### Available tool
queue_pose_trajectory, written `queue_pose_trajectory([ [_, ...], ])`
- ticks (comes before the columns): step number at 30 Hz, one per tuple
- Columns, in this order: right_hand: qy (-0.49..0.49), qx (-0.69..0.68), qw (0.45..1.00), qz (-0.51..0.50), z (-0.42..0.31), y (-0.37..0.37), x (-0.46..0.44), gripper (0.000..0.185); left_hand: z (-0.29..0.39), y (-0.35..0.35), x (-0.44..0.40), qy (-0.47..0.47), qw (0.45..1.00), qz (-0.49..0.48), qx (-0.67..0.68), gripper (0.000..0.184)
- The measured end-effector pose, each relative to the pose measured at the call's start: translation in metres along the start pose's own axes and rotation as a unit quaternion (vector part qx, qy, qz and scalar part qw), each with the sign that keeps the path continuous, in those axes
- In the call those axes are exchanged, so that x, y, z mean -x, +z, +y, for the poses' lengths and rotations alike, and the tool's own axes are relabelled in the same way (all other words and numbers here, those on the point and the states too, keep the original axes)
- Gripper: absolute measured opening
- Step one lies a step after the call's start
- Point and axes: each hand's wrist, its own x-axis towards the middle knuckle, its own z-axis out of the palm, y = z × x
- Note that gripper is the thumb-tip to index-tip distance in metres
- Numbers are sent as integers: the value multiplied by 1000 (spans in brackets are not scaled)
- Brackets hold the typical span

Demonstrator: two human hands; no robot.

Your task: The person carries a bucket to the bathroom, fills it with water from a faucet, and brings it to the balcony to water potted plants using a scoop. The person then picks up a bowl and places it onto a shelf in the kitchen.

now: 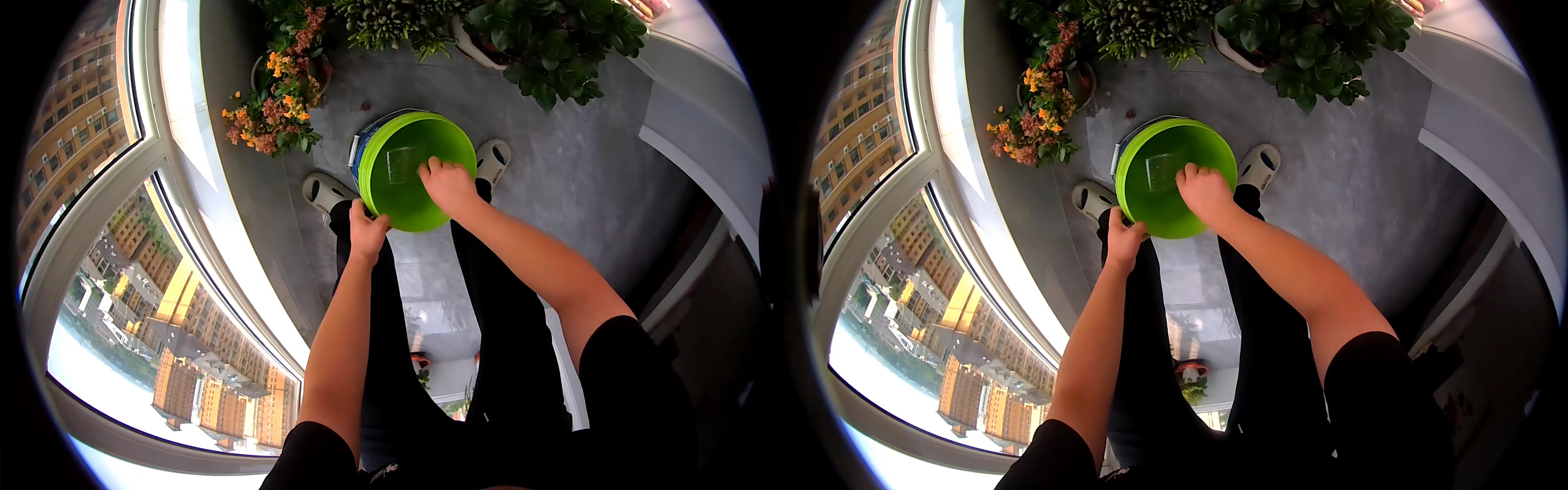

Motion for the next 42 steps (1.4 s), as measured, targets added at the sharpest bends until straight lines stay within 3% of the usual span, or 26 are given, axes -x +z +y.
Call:
queue_pose_trajectory([
  [3, 23, 40, 999, 13, 15, 20, -2, 22, 8, 6, -11, -16, 999, -30, 17, 40],
  [6, 54, 24, 996, -73, 17, 38, 1, 25, 9, 10, -32, -17, 998, -60, -4, 44],
  [9, 54, -46, 990, -121, 23, 50, 9, 18, 6, 7, -62, -22, 993, -96, -61, 51],
  [11, 137, -160, 967, -141, 31, 47, 15, 15, 13, 0, -78, -33, 971, -166, -172, 49],
  [12, 136, -160, 968, -140, 36, 45, 17, 15, 13, -14, -95, -73, 948, -229, -208, 60],
  [15, 174, -265, 938, -143, 51, 32, 26, 15, 84, -19, -108, -122, 944, -253, -170, 71],
  [17, 188, -337, 908, -164, 60, 22, 29, 17, 100, -21, -143, -69, 982, -146, -102, 75],
  [19, 191, -383, 889, -163, 66, 12, 37, 18, 79, -17, -204, -18, 993, 28, -114, 69],
  [23, 207, -500, 829, -140, 80, 5, 55, 23, 37, -4, -297, -78, 996, 31, 22, 70],
  [25, 196, -501, 833, -131, 90, 1, 64, 26, 21, 0, -336, -56, 986, 37, 150, 57],
  [26, 181, -503, 836, -124, 96, -1, 67, 29, 17, -2, -342, -57, 987, 34, 146, 57],
  [27, 186, -505, 833, -125, 102, -5, 70, 29, 13, -9, -343, 48, 995, 61, -68, 52],
  [28, 201, -534, 804, -164, 109, -10, 74, 32, 10, -20, -341, 151, 945, 83, -279, 48],
  [29, 215, -562, 773, -201, 113, -14, 79, 34, 12, -32, -338, 250, 840, 97, -472, 44],
  [30, 228, -562, 771, -196, 116, -13, 87, 34, 17, -39, -338, 343, 685, 99, -635, 40],
  [31, 213, -596, 753, -181, 121, -9, 98, 36, -8, -56, -357, 320, 916, 67, -234, 39],
  [32, 197, -628, 735, -162, 128, -11, 110, 37, -33, -63, -375, 213, 954, 13, 212, 38],
  [34, 220, -646, 717, -144, 133, -25, 128, 37, 61, 12, -239, 82, 981, 129, 116, 33],
  [37, 235, -685, 679, -123, 137, -45, 154, 39, 113, 43, -160, 127, 989, 68, -28, 28],
  [40, 278, -734, 608, -120, 137, -63, 182, 43, 166, 92, -99, 304, 930, -41, -200, 20],
  [42, 302, -757, 570, -102, 135, -67, 201, 42, 204, 142, -74, 326, 910, -82, -243, 21],
])
